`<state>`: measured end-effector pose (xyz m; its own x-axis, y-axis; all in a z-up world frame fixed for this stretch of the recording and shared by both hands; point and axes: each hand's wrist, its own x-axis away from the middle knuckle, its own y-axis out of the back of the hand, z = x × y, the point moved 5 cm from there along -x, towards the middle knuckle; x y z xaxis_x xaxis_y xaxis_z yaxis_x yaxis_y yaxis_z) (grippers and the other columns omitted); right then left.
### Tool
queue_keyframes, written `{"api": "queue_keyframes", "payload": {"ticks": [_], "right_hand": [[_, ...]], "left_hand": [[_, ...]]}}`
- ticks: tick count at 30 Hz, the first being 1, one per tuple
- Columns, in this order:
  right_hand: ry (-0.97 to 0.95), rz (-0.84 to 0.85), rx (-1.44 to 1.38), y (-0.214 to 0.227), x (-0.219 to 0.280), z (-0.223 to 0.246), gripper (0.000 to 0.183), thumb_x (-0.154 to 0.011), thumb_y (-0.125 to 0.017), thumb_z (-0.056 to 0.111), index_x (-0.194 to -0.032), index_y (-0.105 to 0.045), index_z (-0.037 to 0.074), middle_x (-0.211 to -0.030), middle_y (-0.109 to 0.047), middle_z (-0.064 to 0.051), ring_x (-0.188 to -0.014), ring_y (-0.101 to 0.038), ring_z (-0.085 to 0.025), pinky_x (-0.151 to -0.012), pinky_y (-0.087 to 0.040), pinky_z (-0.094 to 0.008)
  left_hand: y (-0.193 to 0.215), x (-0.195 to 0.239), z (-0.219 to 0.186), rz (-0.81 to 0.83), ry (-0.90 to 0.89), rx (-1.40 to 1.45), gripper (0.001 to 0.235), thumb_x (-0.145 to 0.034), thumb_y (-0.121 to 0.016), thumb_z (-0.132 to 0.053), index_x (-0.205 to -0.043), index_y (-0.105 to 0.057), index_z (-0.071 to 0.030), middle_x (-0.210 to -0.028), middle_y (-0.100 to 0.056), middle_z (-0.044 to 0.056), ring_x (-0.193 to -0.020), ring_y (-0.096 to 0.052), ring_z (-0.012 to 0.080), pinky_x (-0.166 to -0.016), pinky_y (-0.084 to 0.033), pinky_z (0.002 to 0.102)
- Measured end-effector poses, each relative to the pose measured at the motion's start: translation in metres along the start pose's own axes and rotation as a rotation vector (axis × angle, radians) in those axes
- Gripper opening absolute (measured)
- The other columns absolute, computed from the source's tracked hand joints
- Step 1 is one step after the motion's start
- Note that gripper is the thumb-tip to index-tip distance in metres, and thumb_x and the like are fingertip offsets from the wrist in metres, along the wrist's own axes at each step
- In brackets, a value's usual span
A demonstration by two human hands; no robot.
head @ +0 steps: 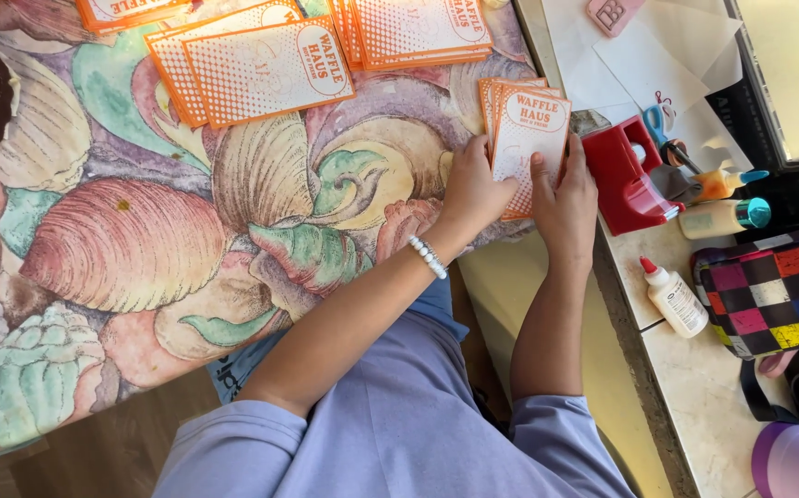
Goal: Applying glue to the edges of paper sleeves, folding them to seal, and stacking the finished products.
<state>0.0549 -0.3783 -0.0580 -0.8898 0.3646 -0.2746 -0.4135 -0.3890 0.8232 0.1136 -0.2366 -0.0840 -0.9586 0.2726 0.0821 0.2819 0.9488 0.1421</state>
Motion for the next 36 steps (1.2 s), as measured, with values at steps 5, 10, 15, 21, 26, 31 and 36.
{"api": "queue_keyframes", "payload": {"ticks": [5,10,15,21,26,31,36], "right_hand": [[-0.165,0.046,-0.047,-0.004,-0.002,-0.015,0.071,-0.102,-0.073,0.047,-0.152,-0.047,0.003,-0.118,-0.067,-0.030,-0.114,-0.065,-0.049,-0.093,-0.053,-0.055],[-0.276,0.073,-0.319,-0.005,0.008,-0.006,0.074,-0.097,-0.079,0.030,-0.156,-0.042,0.005,-0.114,-0.070,-0.023,-0.110,-0.070,-0.036,-0.090,-0.056,-0.048],[-0.184,0.053,-0.881,-0.019,0.007,-0.015,0.078,-0.092,-0.073,-0.008,-0.158,-0.033,-0.002,-0.117,-0.064,-0.017,-0.107,-0.069,-0.025,-0.088,-0.061,-0.037],[0.400,-0.201,-1.054,-0.007,-0.020,0.006,0.089,-0.100,-0.072,-0.021,-0.165,-0.022,0.013,-0.159,-0.046,-0.023,-0.146,-0.050,-0.035,-0.121,-0.046,-0.051],[0.345,-0.122,-1.197,-0.011,-0.025,0.048,0.067,-0.098,-0.072,-0.010,-0.152,-0.038,0.009,-0.144,-0.058,-0.017,-0.131,-0.059,-0.027,-0.112,-0.052,-0.042],[0.356,-0.012,-1.243,-0.055,-0.036,0.027,0.087,-0.079,-0.058,-0.026,-0.157,-0.034,0.005,-0.138,-0.060,-0.015,-0.131,-0.063,-0.030,-0.106,-0.054,-0.042],[0.361,0.008,-1.273,-0.052,-0.019,0.050,0.088,-0.073,-0.050,-0.027,-0.155,-0.036,0.001,-0.133,-0.059,-0.023,-0.124,-0.060,-0.030,-0.101,-0.055,-0.051]], "left_hand": [[0.001,0.014,-0.004,-0.009,-0.002,0.037,0.084,-0.074,-0.074,-0.022,-0.143,-0.041,0.013,-0.132,-0.052,0.037,-0.134,-0.049,0.0521,-0.114,-0.041,0.054],[0.007,0.015,0.006,0.032,0.084,0.075,0.087,-0.075,-0.069,-0.019,-0.150,-0.034,0.009,-0.142,-0.048,0.035,-0.140,-0.044,0.0483,-0.118,-0.038,0.054],[-0.003,0.001,0.028,-0.058,0.174,0.185,0.057,-0.061,-0.071,-0.020,-0.118,-0.066,-0.011,-0.103,-0.072,0.014,-0.109,-0.070,0.0346,-0.089,-0.056,0.047],[0.044,0.000,-0.046,-0.256,-0.409,0.219,0.053,-0.075,-0.070,-0.007,-0.127,-0.059,-0.010,-0.106,-0.059,0.014,-0.103,-0.066,0.0306,-0.076,-0.060,0.036],[0.077,-0.006,-0.054,-0.170,-0.538,-0.047,0.064,-0.082,-0.074,-0.019,-0.138,-0.044,-0.014,-0.122,-0.066,0.004,-0.100,-0.068,0.0182,-0.073,-0.059,0.031],[0.075,-0.010,-0.024,-0.058,-0.445,0.137,0.075,-0.068,-0.080,-0.020,-0.138,-0.054,-0.019,-0.113,-0.071,0.016,-0.110,-0.070,0.0415,-0.092,-0.059,0.052],[0.088,0.007,-0.029,-0.183,-0.541,0.273,0.083,-0.068,-0.087,-0.021,-0.143,-0.053,-0.015,-0.118,-0.066,0.017,-0.113,-0.067,0.0360,-0.094,-0.057,0.053]]}}
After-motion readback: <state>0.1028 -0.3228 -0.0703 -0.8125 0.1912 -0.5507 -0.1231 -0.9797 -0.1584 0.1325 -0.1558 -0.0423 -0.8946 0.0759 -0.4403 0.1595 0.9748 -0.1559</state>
